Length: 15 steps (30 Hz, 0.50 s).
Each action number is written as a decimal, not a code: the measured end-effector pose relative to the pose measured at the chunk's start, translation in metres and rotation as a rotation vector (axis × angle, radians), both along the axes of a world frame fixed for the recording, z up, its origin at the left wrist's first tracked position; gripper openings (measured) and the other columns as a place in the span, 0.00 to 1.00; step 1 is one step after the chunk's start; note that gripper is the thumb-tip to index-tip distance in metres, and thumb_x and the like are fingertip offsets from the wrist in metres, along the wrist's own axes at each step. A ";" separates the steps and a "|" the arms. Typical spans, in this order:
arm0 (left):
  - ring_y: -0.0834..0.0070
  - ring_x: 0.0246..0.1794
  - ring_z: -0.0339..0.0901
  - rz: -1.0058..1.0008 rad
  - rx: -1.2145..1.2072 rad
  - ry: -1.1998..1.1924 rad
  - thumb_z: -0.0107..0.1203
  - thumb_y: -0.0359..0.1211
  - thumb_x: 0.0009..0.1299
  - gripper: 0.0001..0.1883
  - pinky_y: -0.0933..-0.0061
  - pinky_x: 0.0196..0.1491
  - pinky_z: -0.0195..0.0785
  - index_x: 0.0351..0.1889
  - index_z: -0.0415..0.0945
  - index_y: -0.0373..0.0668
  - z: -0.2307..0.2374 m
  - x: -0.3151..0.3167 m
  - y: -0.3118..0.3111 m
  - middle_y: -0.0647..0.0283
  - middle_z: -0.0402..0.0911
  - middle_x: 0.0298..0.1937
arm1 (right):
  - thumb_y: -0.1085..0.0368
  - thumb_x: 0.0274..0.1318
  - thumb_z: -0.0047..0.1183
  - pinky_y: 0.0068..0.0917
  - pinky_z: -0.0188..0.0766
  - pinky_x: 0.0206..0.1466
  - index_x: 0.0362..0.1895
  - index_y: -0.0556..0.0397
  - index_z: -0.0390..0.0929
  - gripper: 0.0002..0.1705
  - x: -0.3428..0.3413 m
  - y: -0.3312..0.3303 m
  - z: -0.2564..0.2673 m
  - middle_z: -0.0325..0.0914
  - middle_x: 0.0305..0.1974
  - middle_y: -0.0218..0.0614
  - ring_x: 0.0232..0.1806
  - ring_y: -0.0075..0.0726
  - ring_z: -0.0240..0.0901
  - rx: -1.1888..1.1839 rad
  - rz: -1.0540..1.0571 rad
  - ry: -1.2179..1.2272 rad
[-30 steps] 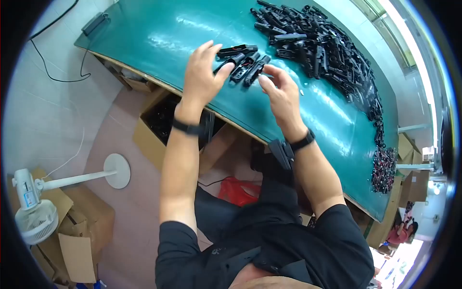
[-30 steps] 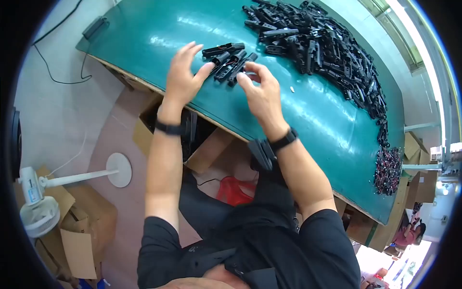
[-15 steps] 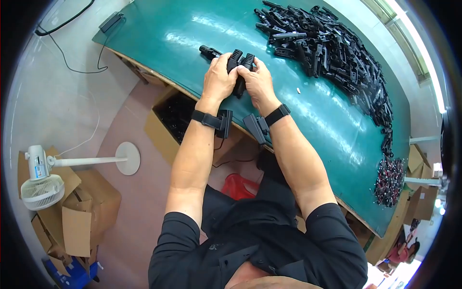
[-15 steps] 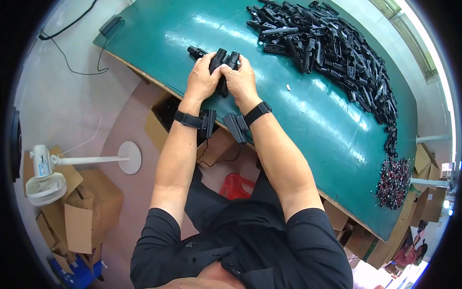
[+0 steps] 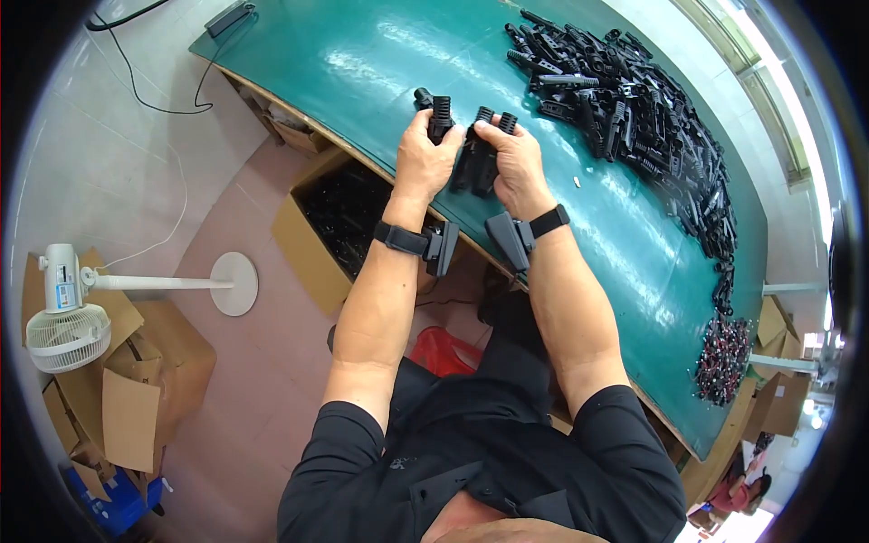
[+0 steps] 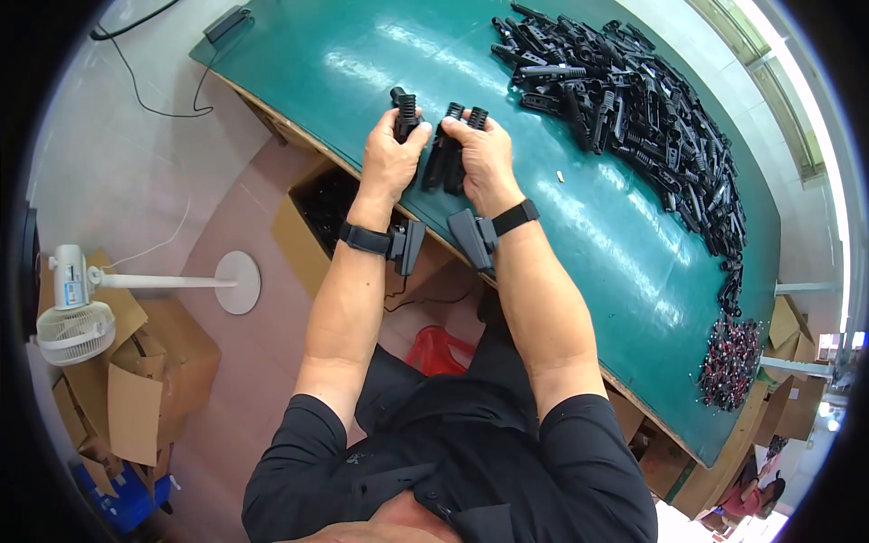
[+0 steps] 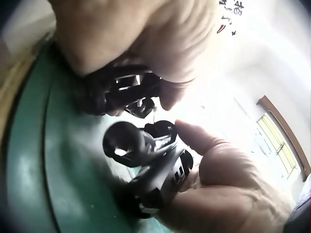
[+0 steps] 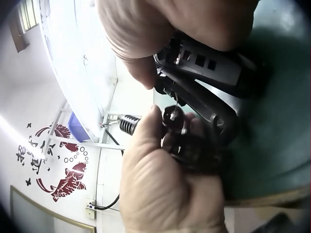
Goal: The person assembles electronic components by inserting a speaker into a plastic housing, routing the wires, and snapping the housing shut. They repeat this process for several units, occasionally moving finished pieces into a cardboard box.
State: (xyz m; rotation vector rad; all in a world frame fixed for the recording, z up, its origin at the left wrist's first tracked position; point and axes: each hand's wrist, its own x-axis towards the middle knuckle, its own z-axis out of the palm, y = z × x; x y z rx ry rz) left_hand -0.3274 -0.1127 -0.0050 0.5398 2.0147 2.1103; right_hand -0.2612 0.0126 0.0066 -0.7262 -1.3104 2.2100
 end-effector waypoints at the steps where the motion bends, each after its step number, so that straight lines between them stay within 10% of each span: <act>1: 0.84 0.39 0.77 0.006 0.003 0.000 0.68 0.33 0.72 0.17 0.76 0.46 0.74 0.55 0.81 0.35 0.000 0.000 -0.002 0.71 0.82 0.40 | 0.70 0.64 0.68 0.30 0.82 0.45 0.50 0.55 0.81 0.13 -0.001 0.006 0.000 0.84 0.40 0.33 0.38 0.30 0.83 0.039 -0.007 -0.004; 7: 0.78 0.36 0.80 -0.089 -0.037 0.033 0.69 0.33 0.69 0.16 0.72 0.44 0.76 0.50 0.81 0.36 0.006 0.013 -0.016 0.64 0.85 0.37 | 0.70 0.64 0.67 0.30 0.82 0.45 0.52 0.56 0.81 0.14 -0.008 0.033 0.003 0.85 0.41 0.34 0.40 0.31 0.84 0.086 0.119 -0.059; 15: 0.79 0.43 0.80 0.151 0.053 0.247 0.69 0.28 0.68 0.13 0.72 0.49 0.74 0.49 0.81 0.39 -0.016 0.084 -0.124 0.64 0.84 0.44 | 0.69 0.61 0.69 0.26 0.79 0.47 0.60 0.58 0.80 0.23 0.008 -0.092 0.016 0.84 0.43 0.33 0.40 0.24 0.80 0.387 0.406 -0.066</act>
